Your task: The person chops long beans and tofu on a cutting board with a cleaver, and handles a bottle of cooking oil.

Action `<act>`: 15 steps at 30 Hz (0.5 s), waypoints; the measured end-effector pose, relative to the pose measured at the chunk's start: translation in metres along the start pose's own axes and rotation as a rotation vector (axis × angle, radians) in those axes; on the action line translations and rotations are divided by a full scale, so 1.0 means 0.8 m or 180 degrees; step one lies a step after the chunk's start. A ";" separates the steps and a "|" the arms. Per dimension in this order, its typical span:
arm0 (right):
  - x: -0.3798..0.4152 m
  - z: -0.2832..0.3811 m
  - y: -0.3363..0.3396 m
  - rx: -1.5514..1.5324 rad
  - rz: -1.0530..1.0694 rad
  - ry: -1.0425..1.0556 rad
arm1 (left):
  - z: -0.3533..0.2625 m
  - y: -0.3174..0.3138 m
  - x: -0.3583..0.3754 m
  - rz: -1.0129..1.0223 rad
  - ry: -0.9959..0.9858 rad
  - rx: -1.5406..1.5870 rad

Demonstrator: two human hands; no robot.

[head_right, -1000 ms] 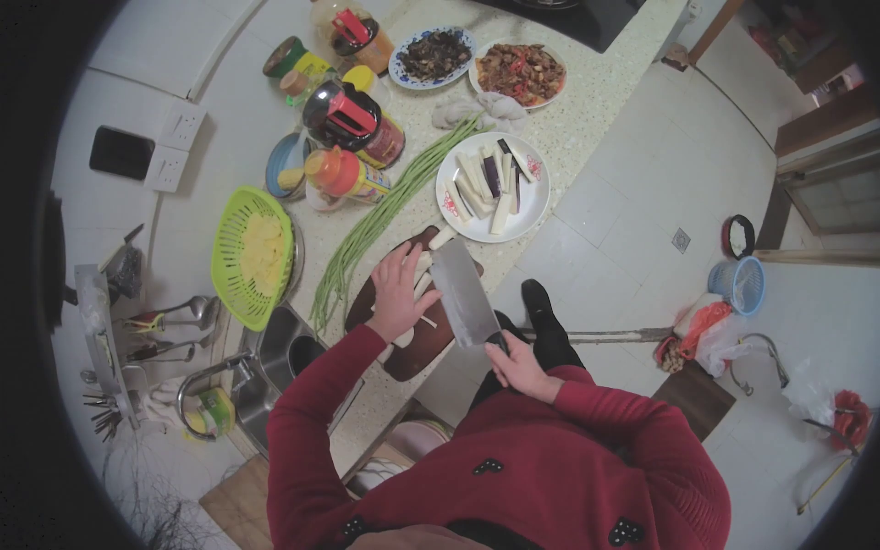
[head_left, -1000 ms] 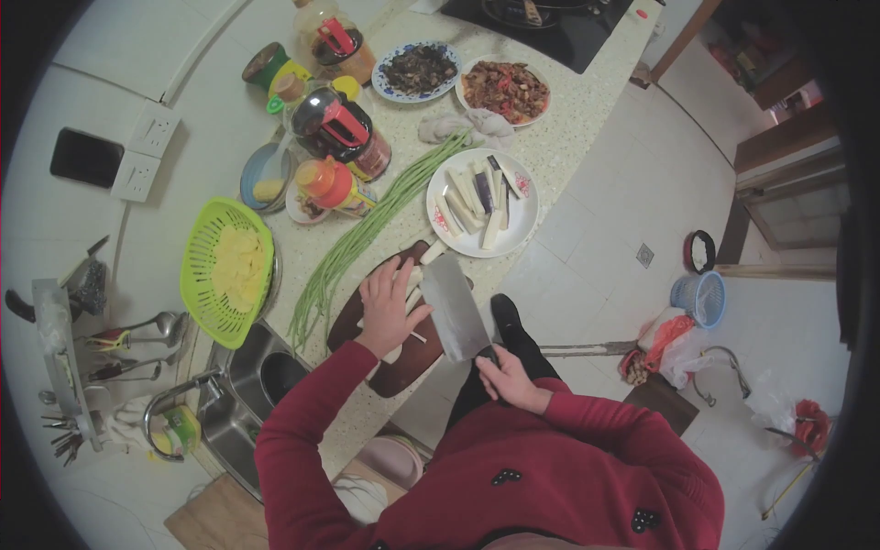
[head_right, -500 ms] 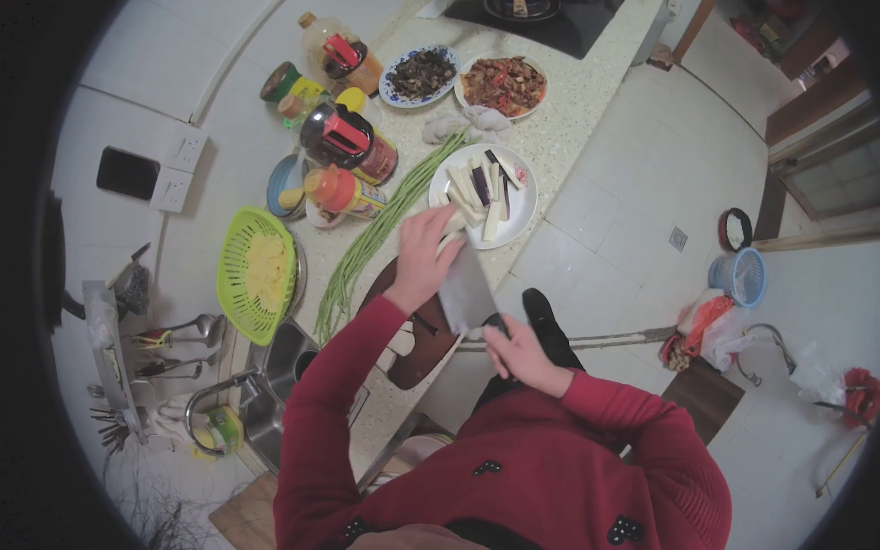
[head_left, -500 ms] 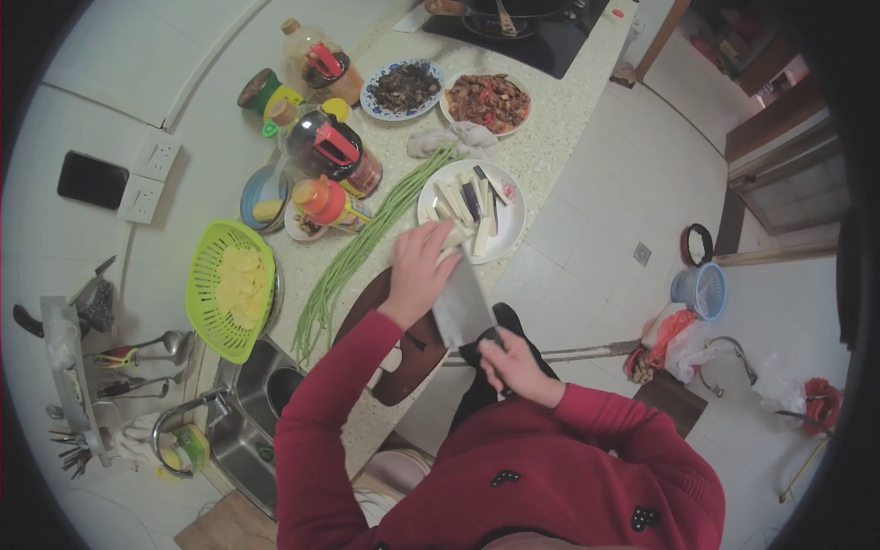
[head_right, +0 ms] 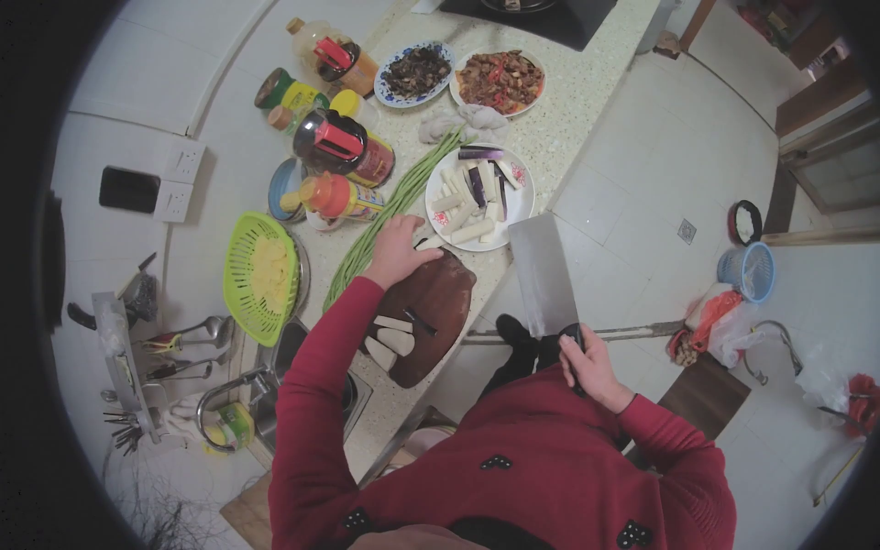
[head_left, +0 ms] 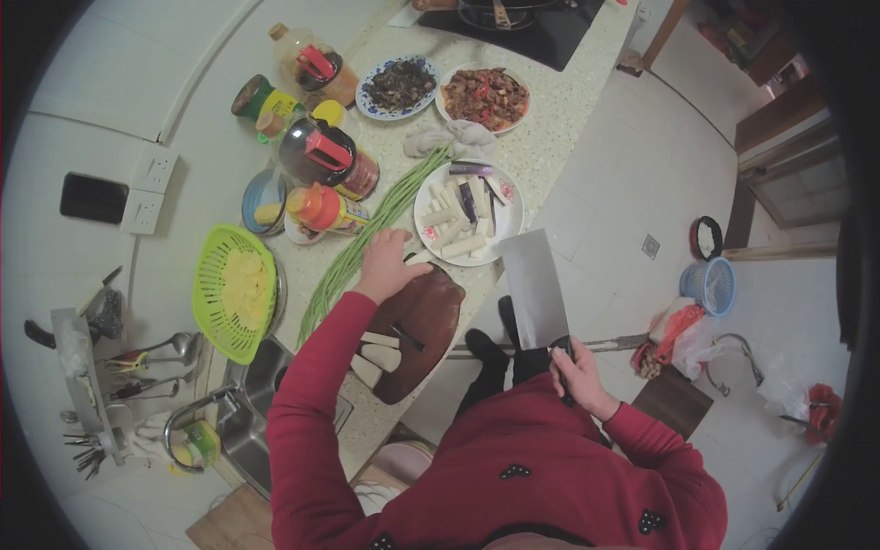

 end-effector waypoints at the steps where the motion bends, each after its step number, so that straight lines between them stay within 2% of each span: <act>1: -0.001 -0.003 0.001 0.0154 0.0064 0.0072 | 0.004 -0.004 -0.005 0.0097 0.0002 -0.0050; 3: -0.001 -0.004 0.006 0.0559 0.0160 0.0183 | 0.007 -0.009 -0.015 0.0252 0.0017 -0.0095; 6: -0.007 -0.004 0.009 0.1784 0.0349 0.0527 | 0.006 -0.008 -0.029 0.0509 0.0054 -0.0209; 8: -0.011 -0.007 0.006 0.2915 0.0489 0.1054 | -0.003 -0.011 -0.038 0.0711 0.0015 -0.0448; 11: -0.023 -0.011 -0.005 0.3864 0.0740 0.1494 | -0.005 -0.023 -0.047 0.0863 0.0106 -0.0477; 15: -0.041 -0.002 -0.015 0.4228 0.0762 0.2002 | -0.011 -0.015 -0.045 0.0762 0.0106 -0.0589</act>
Point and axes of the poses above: each hand's wrist, its own x-axis away from the middle knuckle, its own y-axis out of the back of the hand, z = x × y, the point moved 6 cm from there along -x, towards the middle knuckle, and after that the axes turned 3 degrees about x, right-handed, at the moved point
